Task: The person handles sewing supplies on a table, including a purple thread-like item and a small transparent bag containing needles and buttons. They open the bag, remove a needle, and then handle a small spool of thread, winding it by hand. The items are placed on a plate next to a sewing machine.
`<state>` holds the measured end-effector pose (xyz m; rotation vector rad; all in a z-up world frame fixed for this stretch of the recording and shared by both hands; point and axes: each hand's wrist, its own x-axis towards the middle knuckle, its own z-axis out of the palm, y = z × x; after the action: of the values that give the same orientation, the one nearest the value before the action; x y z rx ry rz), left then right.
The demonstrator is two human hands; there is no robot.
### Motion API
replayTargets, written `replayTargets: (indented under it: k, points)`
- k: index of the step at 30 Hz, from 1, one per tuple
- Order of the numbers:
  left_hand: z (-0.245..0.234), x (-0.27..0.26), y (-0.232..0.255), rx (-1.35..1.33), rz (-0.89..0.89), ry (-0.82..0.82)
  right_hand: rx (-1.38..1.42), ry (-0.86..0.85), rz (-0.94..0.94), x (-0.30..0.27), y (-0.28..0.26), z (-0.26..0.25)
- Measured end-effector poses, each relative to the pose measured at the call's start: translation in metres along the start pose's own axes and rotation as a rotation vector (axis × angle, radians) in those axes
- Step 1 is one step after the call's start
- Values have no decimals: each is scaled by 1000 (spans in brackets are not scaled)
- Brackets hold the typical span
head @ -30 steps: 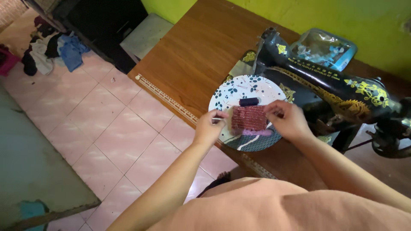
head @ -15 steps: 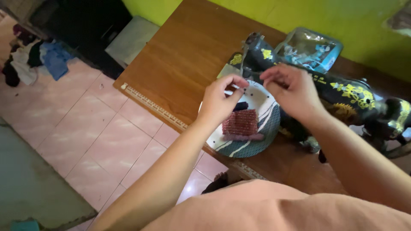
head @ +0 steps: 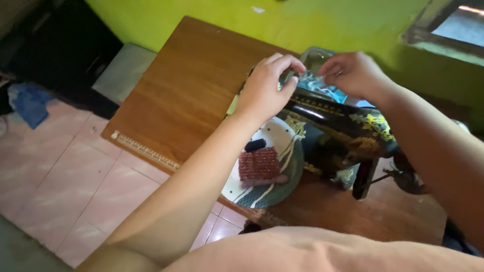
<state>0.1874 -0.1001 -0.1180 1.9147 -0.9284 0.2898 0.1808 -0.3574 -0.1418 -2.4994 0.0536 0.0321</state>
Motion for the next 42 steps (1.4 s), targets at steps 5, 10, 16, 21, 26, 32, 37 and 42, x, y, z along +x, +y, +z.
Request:
replayTargets:
  k: [5,10,16,21,26,32,37,42]
  points:
    - [24,16,-20,87,-32,-90,-279,-229,-30,48,37,19]
    - [38,22,-32,133,-51,-152,-486,-300,-35,76,50,47]
    - [41,20,-36,161,-69,-187,-538,-289,69,81,58,74]
    - [40,19,-35,152,-49,-192,-505,-266,70,85,65,78]
    - [32,19,-30,30,-56,-160,-482,-237,46,78,53,70]
    - [16,10,-20,-168,-198,-36,-407,-205,-54,54,15,28]
    - [9,5,-20,-278,-310,115,-277,-28,-160,34,-7,-4]
    - [2,10,-24,-346,-210,263,-123,96,-183,17,-29,-37]
